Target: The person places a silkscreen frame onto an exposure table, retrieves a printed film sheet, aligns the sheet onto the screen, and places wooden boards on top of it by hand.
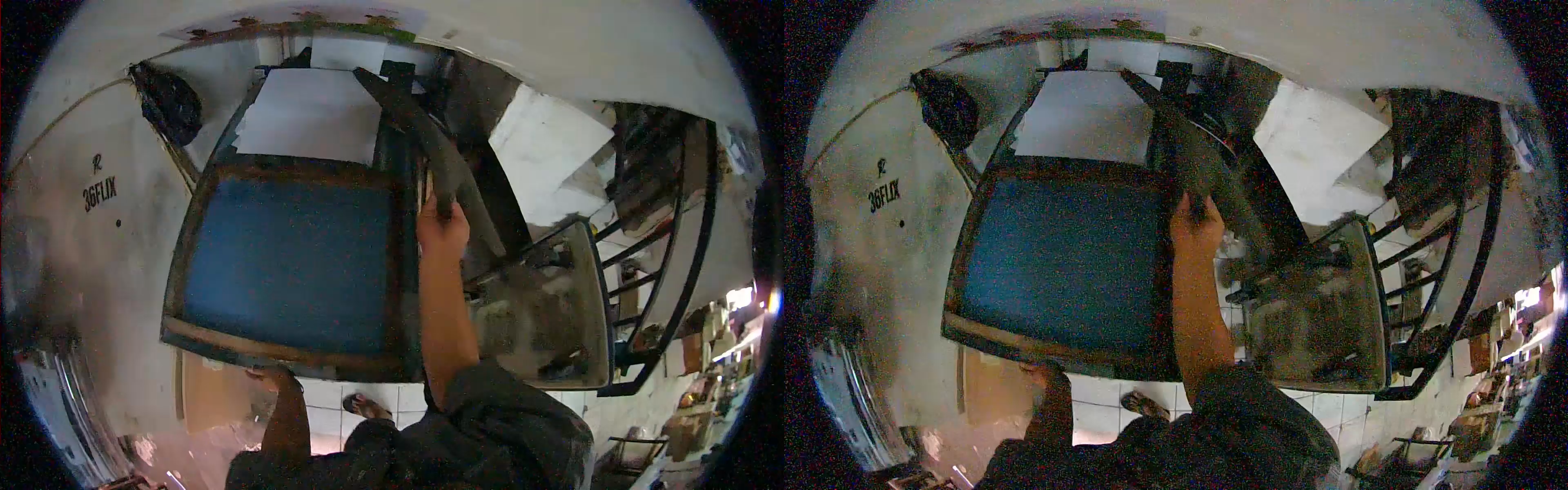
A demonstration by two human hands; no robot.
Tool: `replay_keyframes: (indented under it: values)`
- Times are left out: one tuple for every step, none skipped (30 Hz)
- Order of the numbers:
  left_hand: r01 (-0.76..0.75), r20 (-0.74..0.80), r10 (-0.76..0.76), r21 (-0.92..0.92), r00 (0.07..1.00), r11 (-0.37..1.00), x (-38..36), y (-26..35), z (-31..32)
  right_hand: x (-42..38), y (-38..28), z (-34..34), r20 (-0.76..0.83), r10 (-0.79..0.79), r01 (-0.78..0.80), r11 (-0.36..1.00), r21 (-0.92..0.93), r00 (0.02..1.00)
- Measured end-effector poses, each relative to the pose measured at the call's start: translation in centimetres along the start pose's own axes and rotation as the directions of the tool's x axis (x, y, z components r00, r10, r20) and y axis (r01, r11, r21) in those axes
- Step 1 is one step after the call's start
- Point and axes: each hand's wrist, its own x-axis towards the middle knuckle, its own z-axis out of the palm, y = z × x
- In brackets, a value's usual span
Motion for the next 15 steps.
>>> replay_keyframes:
  values:
    - [-0.032,0.058,0.026,0.109,0.998,0.994,-0.4,0.8,-0.9,-0.8,-1.1,-0.9,-0.025,0.077,-0.067,0.952,0.297,0.997]
    - [-0.083,0.129,0.052,0.244,0.99,0.966,-0.6,2.0,-1.7,-2.1,-3.0,-1.2,-0.073,0.182,-0.128,0.877,0.463,0.981]
    - [-0.292,0.24,0.186,0.556,0.953,0.778,-0.6,1.9,-1.9,-3.4,-5.1,-1.5,-0.121,0.284,-0.151,0.77,0.62,0.951]
    - [-0.461,0.384,0.255,0.763,0.887,0.454,-0.5,1.4,-2.2,-5.6,-9.0,-0.7,-0.203,0.413,-0.181,0.72,0.67,0.888]
    - [-0.489,0.409,0.27,0.772,0.872,0.407,0.2,1.2,-2.0,-7.4,-11.2,-0.8,-0.268,0.539,-0.207,0.664,0.718,0.798]
    - [-0.449,0.38,0.242,0.698,0.893,0.558,0.9,0.7,-1.6,-8.5,-11.6,-2.5,-0.232,0.502,-0.212,0.677,0.705,0.833]
    - [-0.378,0.35,0.198,0.579,0.915,0.722,1.7,0.2,-1.5,-9.3,-11.7,-4.9,-0.195,0.467,-0.218,0.69,0.69,0.862]
    - [-0.278,0.318,0.149,0.411,0.936,0.868,2.4,-0.5,-1.3,-10.1,-12.3,-7.0,-0.157,0.431,-0.221,0.703,0.676,0.889]
    - [-0.18,0.301,0.106,0.23,0.948,0.956,2.9,-1.4,-1.4,-11.3,-13.4,-8.6,-0.172,0.426,-0.217,0.72,0.66,0.888]
    - [-0.109,0.295,0.082,0.077,0.952,0.991,3.2,-2.7,-1.6,-12.6,-14.8,-10.2,-0.196,0.417,-0.203,0.736,0.646,0.887]
    - [-0.046,0.297,0.067,-0.075,0.953,0.996,3.3,-3.9,-1.7,-13.7,-16.0,-11.4,-0.228,0.395,-0.172,0.754,0.634,0.89]
    - [-0.002,0.315,0.064,-0.193,0.947,0.981,3.3,-5.6,-1.8,-15.1,-17.3,-12.8,-0.169,0.385,-0.201,0.75,0.631,0.908]
    - [0.033,0.348,0.073,-0.289,0.935,0.957,2.9,-7.6,-2.0,-16.8,-18.9,-14.6,-0.125,0.366,-0.213,0.752,0.624,0.922]
    - [0.073,0.395,0.084,-0.365,0.915,0.928,2.4,-9.7,-2.3,-18.6,-20.5,-16.5,-0.089,0.338,-0.214,0.756,0.618,0.937]
    - [0.102,0.449,0.103,-0.409,0.888,0.907,1.6,-11.5,-2.6,-20.7,-22.7,-16.8,-0.126,0.347,-0.212,0.78,0.589,0.929]
